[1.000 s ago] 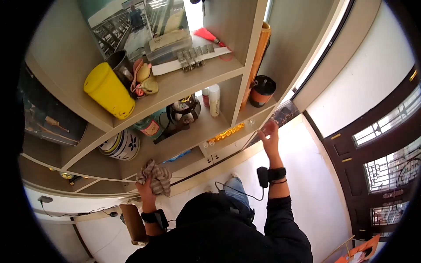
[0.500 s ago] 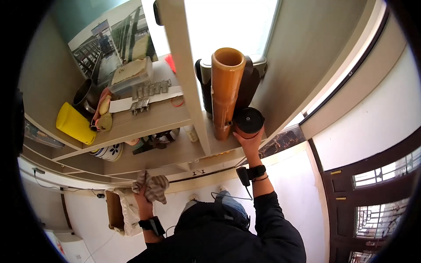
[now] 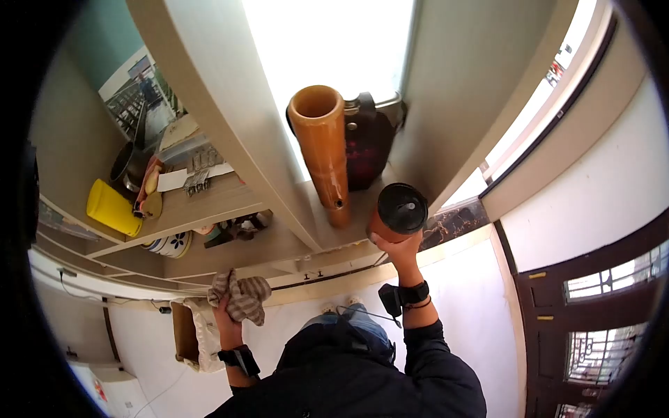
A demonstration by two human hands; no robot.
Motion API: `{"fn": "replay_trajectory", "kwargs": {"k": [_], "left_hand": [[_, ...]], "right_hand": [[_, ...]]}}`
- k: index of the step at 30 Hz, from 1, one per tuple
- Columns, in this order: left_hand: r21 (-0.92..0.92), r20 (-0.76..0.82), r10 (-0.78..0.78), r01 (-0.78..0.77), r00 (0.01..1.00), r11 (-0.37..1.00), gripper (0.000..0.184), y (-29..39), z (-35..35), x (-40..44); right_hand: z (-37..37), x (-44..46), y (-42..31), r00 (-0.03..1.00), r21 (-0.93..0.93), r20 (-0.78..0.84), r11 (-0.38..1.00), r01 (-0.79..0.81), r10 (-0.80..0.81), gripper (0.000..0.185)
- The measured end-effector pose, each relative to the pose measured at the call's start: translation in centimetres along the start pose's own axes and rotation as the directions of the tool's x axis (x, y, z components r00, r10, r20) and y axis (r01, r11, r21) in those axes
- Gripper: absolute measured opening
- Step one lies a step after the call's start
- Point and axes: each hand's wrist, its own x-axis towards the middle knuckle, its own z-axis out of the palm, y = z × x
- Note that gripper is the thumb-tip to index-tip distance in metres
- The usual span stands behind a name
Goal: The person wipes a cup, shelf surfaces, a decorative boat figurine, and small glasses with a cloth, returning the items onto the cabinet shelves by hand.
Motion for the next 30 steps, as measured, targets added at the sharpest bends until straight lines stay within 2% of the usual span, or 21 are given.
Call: {"fn": "replay_trajectory", "kwargs": {"k": [1,3,5,6,9,11,13,14,16,17,18,19,21,22,23,24,25,26,27,28,30], "left_hand": [[0.004,0.016,-0.01,0.01,1.0,1.0,0.039,0.1,0.5,0.1],[-0.113,0.165,-0.175,0.195,0.971,0.974,0.038,0.3,1.3,0.2],[-0.105,0.259,-0.176,0.209,0.95,0.972,0.037,0.4,3.8,-0.6],[-0.131,0.311,-0.253,0.305,0.916,0.943,0.038,0.4,4.5,-0.8],[-0.134,0.476,-0.329,0.437,0.816,0.889,0.045,2.2,9.6,-3.9],[-0.158,0.643,-0.267,0.465,0.718,0.871,0.049,2.7,12.3,-5.5],[-0.095,0.711,-0.197,0.369,0.675,0.924,0.061,1.9,13.7,-6.1],[0.089,0.736,-0.093,0.04,0.671,0.995,0.06,1.7,14.3,-5.9],[0.241,0.777,0.002,-0.301,0.629,0.922,0.06,0.6,16.1,-5.3],[0.027,0.846,0.238,-0.485,0.476,0.874,0.059,-0.4,17.3,-5.0],[-0.063,0.857,0.328,-0.552,0.397,0.832,0.057,0.2,18.1,-4.9],[-0.156,0.855,0.414,-0.606,0.313,0.78,0.056,0.7,18.9,-4.9],[-0.13,0.865,0.42,-0.686,0.274,0.716,0.05,0.2,18.6,-4.1],[-0.126,0.868,0.412,-0.68,0.277,0.723,0.05,0.1,18.4,-4.0],[-0.014,0.855,0.284,-0.527,0.435,0.849,0.048,0.2,18.3,-3.8],[0.08,0.821,0.137,-0.35,0.554,0.933,0.047,0.2,18.5,-3.4],[0.067,0.827,0.146,-0.354,0.542,0.933,0.047,-1.9,17.8,-1.5],[-0.156,0.894,0.088,0.123,0.439,0.98,0.045,-5.6,16.4,1.3],[-0.094,0.901,0.079,0.015,0.427,0.995,0.044,-4.7,16.8,0.6],[-0.033,0.907,0.069,-0.094,0.415,0.995,0.043,-3.8,17.2,-0.1],[-0.127,0.906,0.157,-0.102,0.392,0.987,0.043,-4.3,18.6,-0.6]], "right_hand": [[-0.2,-0.1,-0.6,0.999,0.03,0.041,0.999,0.016,-0.017,0.07],[-0.2,-0.8,-1.4,1.0,0.073,0.006,0.997,-0.002,0.002,0.067],[-0.1,-1.2,-3.3,0.998,0.199,0.039,0.979,-0.047,0.04,0.069],[-0.2,-1.7,-3.8,0.996,0.243,0.065,0.967,-0.081,0.067,0.072],[-0.2,-3.6,-5.6,0.985,0.299,0.12,0.941,-0.159,0.128,0.076],[0.3,-4.8,-6.3,0.982,0.25,0.165,0.959,-0.132,0.092,0.079],[1.3,-5.7,-8.5,0.975,0.231,0.209,0.965,-0.126,0.077,0.08],[1.9,-6.1,-9.0,0.967,0.221,0.243,0.966,-0.133,0.078,0.081],[3.1,-7.1,-8.6,0.956,0.223,0.294,0.972,-0.077,0.008,0.083],[3.8,-7.3,-8.9,0.958,0.233,0.286,0.971,-0.045,-0.024,0.085],[4.4,-7.1,-10.7,0.945,0.372,0.319,0.908,-0.192,0.069,0.088],[4.9,-6.0,-12.1,0.942,0.333,0.334,0.936,-0.111,-0.007,0.091],[4.7,-6.3,-11.6,0.937,0.277,0.348,0.952,-0.128,0.024,0.09],[4.8,-6.8,-11.0,0.94,0.281,0.333,0.944,-0.172,0.072,0.089],[4.9,-7.0,-10.4,0.941,0.286,0.319,0.935,-0.209,0.113,0.088],[4.8,-6.5,-9.7,0.941,0.235,0.336,0.965,-0.112,0.027,0.086],[5.0,-5.9,-10.3,0.946,0.244,0.324,0.966,-0.083,-0.001,0.083],[4.6,-5.6,-10.1,0.928,0.142,0.369,0.99,0.004,-0.057,0.084],[4.2,-5.6,-9.9,0.903,0.039,0.419,0.995,0.092,-0.1,0.085],[4.1,-5.8,-10.1,0.894,0.152,0.447,0.988,-0.034,-0.038,0.077],[3.7,-5.7,-10.0,0.891,0.154,0.453,0.987,-0.042,-0.033,0.079]]}}
